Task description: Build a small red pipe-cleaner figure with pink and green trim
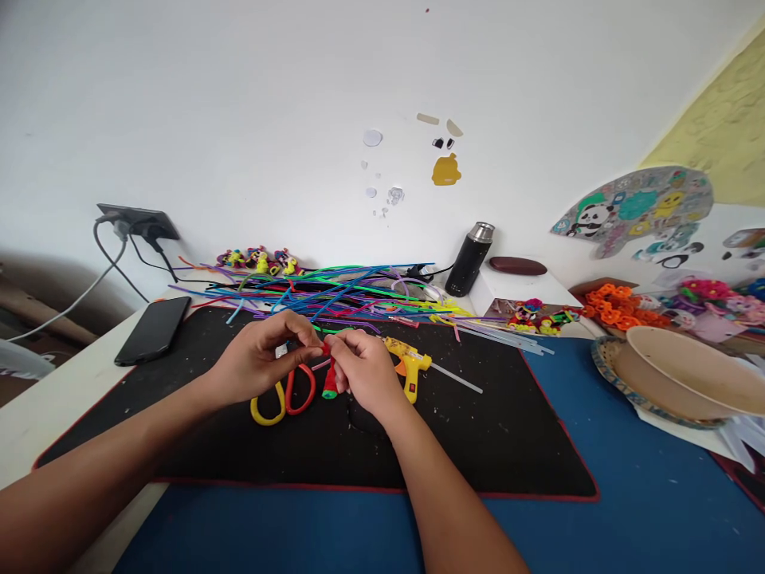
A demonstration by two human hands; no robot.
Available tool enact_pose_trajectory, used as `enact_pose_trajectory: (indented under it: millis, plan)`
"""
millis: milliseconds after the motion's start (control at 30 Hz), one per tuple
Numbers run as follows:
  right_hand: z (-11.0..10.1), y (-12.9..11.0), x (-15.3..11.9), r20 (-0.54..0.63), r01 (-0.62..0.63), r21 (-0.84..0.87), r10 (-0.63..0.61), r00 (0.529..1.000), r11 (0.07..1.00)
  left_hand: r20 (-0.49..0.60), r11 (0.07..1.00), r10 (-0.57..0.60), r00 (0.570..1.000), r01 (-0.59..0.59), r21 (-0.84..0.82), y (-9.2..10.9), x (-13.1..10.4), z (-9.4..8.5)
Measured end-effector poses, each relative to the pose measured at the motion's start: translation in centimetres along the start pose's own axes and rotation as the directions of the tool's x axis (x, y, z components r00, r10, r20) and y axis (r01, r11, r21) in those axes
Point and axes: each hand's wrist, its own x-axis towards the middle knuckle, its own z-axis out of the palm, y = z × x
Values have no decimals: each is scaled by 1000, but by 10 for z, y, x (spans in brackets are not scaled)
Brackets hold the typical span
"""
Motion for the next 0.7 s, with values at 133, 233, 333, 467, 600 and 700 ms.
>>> enact_pose_trajectory:
  millis: [133, 233, 333, 467, 600, 700]
  plan:
    - [5, 5, 1, 71, -84, 139, 75, 995, 987, -35, 982, 119, 992, -113, 151, 1, 0, 0]
    - [8, 7, 0, 109, -145, 161, 129, 986, 976, -16, 980, 99, 995, -94, 176, 1, 3, -2]
    - [8, 9, 1, 96, -150, 144, 137, 986, 978, 8, 990, 19, 1000, -20, 141, 0, 5, -2]
    - [7, 10, 2, 71, -134, 119, 127, 989, 984, -11, 996, -59, 998, 60, 64, -4, 7, 0]
    - [8, 9, 1, 73, -144, 120, 136, 988, 982, -36, 988, -150, 988, 149, -44, -7, 10, 1]
    - [7, 7, 0, 62, -152, 133, 145, 987, 979, 23, 948, -236, 972, 235, -212, -6, 12, -3]
